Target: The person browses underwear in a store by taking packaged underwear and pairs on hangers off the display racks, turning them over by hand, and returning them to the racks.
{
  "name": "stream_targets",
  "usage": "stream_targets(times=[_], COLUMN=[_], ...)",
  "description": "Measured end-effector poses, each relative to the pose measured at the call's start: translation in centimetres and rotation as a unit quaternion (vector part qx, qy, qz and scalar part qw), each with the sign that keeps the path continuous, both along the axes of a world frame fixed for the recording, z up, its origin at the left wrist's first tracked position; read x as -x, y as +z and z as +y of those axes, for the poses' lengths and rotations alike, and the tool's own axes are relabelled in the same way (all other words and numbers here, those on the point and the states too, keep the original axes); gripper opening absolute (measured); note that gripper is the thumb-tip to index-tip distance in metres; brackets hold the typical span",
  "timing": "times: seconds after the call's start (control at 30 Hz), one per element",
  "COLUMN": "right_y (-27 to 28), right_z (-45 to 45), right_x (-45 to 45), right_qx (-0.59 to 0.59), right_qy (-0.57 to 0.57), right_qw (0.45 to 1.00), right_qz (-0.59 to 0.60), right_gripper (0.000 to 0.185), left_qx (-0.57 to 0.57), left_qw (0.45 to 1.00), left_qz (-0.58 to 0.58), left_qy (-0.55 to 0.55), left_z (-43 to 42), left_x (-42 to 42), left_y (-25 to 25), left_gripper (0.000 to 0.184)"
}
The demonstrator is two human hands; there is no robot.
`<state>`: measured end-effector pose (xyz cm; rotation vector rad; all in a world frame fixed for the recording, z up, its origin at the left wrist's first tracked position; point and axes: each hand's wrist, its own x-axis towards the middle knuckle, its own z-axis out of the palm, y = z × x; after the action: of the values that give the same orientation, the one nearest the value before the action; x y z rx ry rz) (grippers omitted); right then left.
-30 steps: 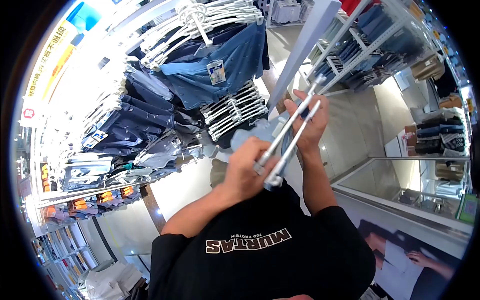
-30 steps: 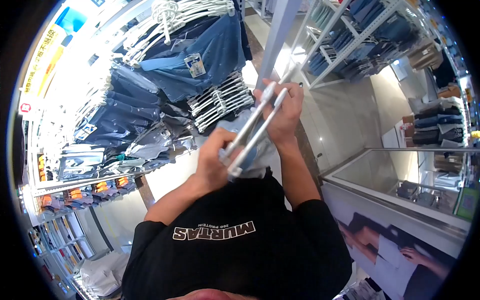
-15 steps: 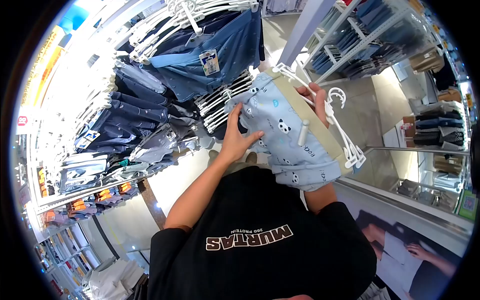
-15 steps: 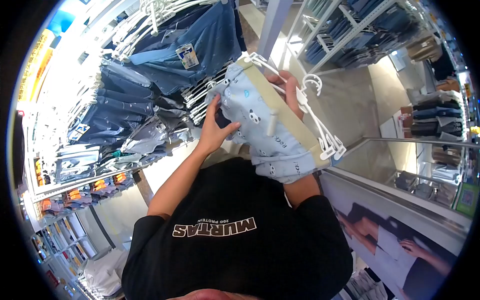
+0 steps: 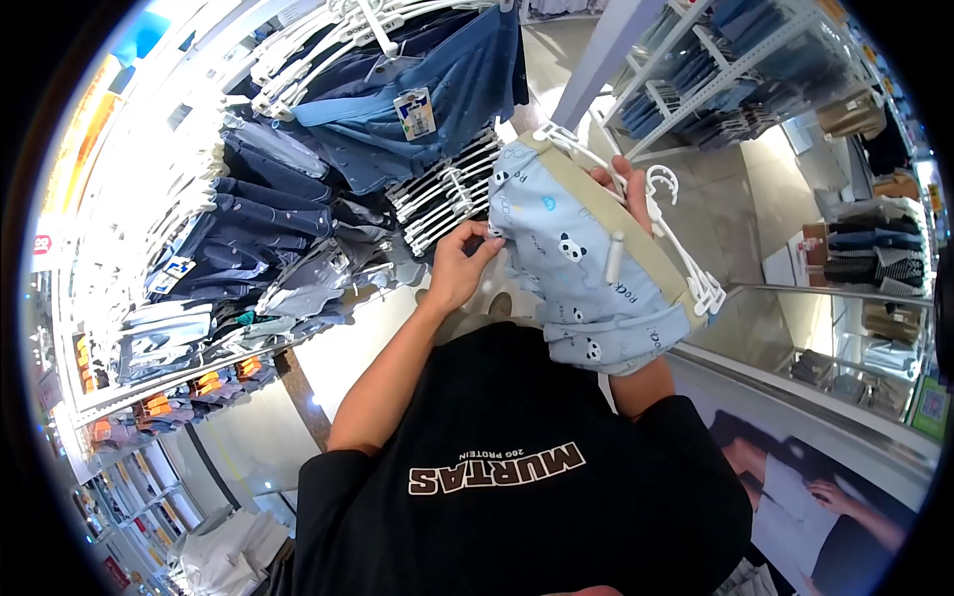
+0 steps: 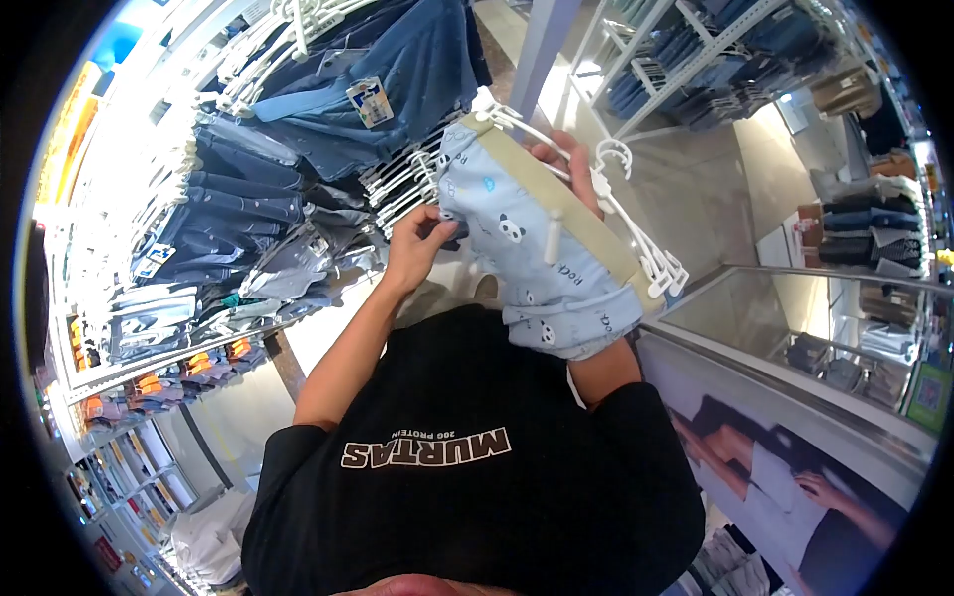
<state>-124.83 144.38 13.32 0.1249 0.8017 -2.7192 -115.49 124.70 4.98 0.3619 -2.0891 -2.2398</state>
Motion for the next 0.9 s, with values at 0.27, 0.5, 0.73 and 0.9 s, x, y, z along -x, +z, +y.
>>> stream_targets(times=[0.27,0.5,0.73,0.9], right_y=[-1.5,-0.4,7.1,12.8], right_z=[1.1,-3.7,-10.7,-14.3], right_x=[1.1,1.6,5.8,8.4], right_qx=[-0.048,-0.426,-0.51,-0.577], right_qy=[0.015,-0.116,-0.208,-0.239], right_qw=[0.999,0.824,0.578,0.496], right_qz=[-0.002,0.355,0.602,0.603], right_gripper=[0.047,0.036,0.029,0.028], left_qx=[-0.12,-0.081,-0.036,-0.154], left_qw=[0.99,0.995,0.996,0.976], left_qz=[-0.041,-0.037,0.02,0.071], left_qy=[0.067,0.046,0.083,0.141], left_z=[0.2,-1.1,-1.5,-4.7], left_x=[-1.9,-2.3,-3.3,-4.4], left_y=[4.2,1.5,3.9,2.5], left_gripper=[0.026,0.023,0.034,0.048])
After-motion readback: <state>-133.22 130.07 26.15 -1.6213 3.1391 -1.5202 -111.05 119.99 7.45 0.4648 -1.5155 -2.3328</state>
